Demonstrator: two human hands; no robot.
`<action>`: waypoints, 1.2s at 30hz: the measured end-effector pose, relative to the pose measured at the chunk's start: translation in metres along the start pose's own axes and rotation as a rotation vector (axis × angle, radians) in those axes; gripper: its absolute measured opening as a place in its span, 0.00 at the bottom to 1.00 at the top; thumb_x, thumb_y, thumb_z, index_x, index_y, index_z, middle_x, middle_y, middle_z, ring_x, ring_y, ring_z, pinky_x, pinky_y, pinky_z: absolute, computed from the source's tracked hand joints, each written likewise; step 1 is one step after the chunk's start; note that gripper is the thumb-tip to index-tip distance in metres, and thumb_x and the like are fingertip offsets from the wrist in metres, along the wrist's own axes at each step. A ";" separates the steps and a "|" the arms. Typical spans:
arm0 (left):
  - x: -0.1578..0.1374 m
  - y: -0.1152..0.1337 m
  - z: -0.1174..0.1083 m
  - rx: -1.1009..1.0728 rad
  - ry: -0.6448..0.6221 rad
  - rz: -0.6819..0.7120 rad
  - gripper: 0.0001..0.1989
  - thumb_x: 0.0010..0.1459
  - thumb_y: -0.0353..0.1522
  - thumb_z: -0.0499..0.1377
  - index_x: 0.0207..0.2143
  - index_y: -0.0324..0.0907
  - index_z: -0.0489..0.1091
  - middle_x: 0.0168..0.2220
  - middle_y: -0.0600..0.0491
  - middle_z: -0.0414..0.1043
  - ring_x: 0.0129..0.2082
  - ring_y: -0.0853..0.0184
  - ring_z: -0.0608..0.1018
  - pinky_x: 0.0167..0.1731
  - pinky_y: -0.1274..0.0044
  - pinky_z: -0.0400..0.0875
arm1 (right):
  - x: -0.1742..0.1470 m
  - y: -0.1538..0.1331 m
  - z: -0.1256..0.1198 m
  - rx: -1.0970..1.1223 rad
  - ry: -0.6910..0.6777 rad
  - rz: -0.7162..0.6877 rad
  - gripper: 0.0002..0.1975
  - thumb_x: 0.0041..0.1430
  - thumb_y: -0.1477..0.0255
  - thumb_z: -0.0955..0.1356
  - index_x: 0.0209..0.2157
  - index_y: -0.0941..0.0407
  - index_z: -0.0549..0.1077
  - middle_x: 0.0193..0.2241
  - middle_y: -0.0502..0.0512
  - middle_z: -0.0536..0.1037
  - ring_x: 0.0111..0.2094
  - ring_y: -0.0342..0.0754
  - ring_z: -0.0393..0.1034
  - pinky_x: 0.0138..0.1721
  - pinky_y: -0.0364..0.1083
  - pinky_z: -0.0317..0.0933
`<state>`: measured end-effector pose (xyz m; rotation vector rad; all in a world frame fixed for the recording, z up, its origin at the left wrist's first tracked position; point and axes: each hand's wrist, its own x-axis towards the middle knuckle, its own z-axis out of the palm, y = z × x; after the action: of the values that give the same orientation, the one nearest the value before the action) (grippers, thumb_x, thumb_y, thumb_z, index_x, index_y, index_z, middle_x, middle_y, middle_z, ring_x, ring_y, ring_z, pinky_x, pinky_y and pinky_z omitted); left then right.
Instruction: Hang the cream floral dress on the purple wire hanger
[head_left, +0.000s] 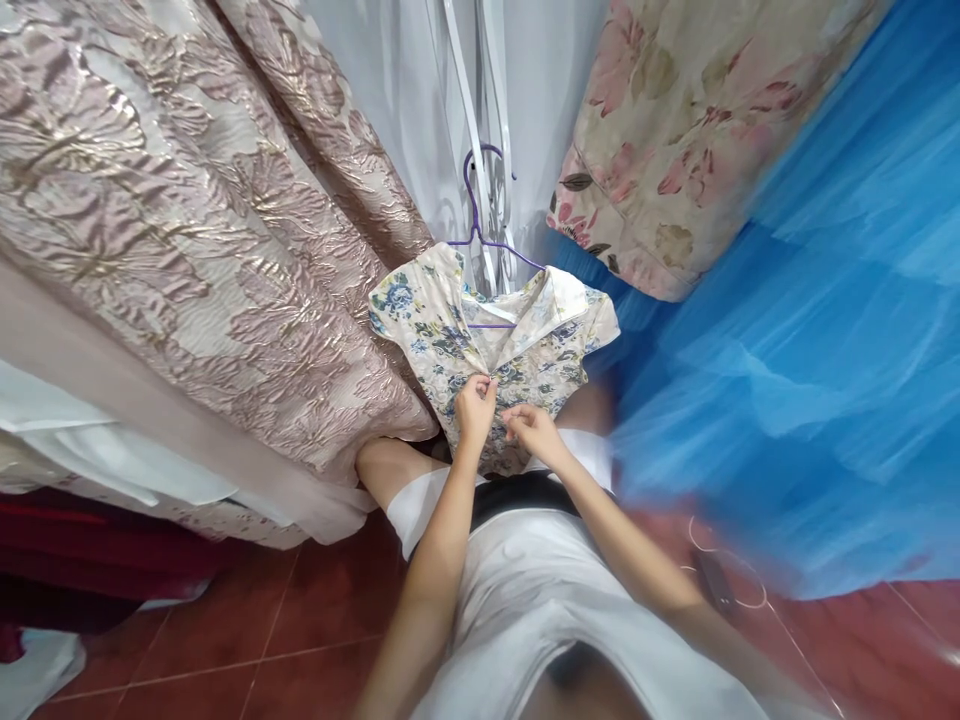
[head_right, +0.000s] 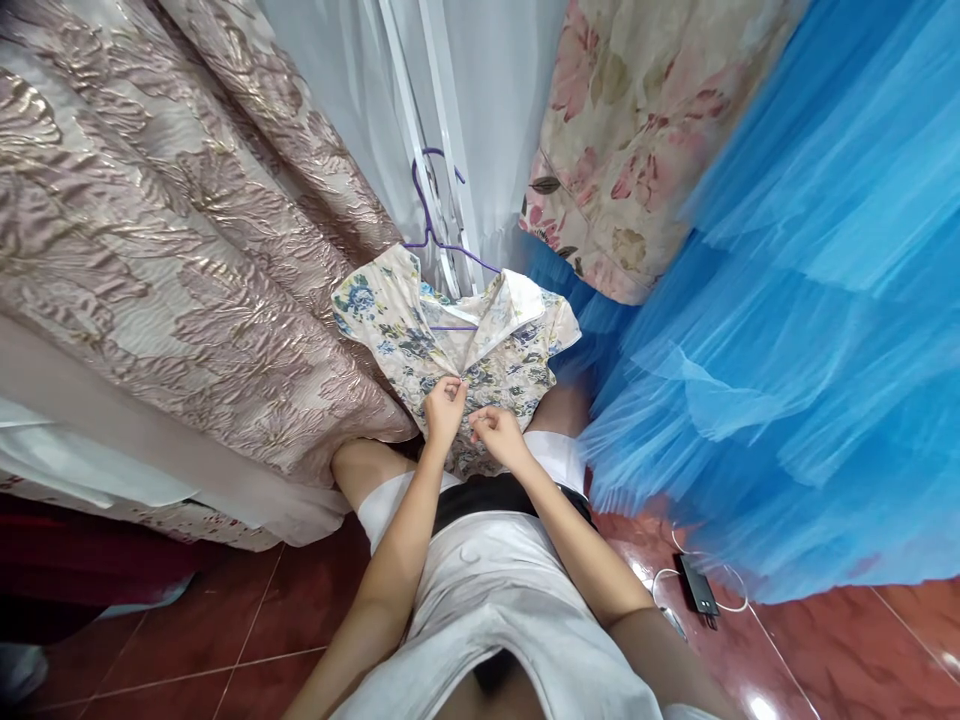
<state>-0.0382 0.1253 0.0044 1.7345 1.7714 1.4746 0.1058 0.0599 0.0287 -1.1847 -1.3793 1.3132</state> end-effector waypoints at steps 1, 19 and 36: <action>0.002 0.001 0.001 0.014 0.008 0.011 0.09 0.63 0.38 0.61 0.36 0.42 0.75 0.28 0.53 0.76 0.27 0.67 0.75 0.32 0.77 0.64 | 0.000 0.000 0.000 0.003 0.000 0.005 0.14 0.52 0.63 0.66 0.35 0.58 0.76 0.18 0.48 0.76 0.15 0.40 0.55 0.20 0.41 0.48; -0.074 0.028 -0.040 -0.361 -0.137 0.005 0.09 0.59 0.36 0.61 0.31 0.40 0.77 0.23 0.54 0.74 0.23 0.71 0.73 0.26 0.80 0.67 | -0.008 -0.010 -0.001 0.093 0.044 -0.057 0.13 0.48 0.60 0.72 0.27 0.55 0.70 0.17 0.45 0.68 0.19 0.41 0.55 0.23 0.42 0.49; -0.095 0.024 -0.052 -0.520 -0.114 0.020 0.13 0.64 0.40 0.61 0.38 0.39 0.78 0.33 0.48 0.79 0.33 0.65 0.81 0.36 0.76 0.77 | -0.026 -0.031 0.004 -0.120 -0.012 -0.160 0.10 0.56 0.65 0.71 0.31 0.57 0.75 0.18 0.46 0.69 0.19 0.41 0.59 0.23 0.41 0.51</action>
<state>-0.0391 0.0146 0.0037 1.5274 1.1752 1.6228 0.1042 0.0335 0.0598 -1.1211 -1.5461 1.1401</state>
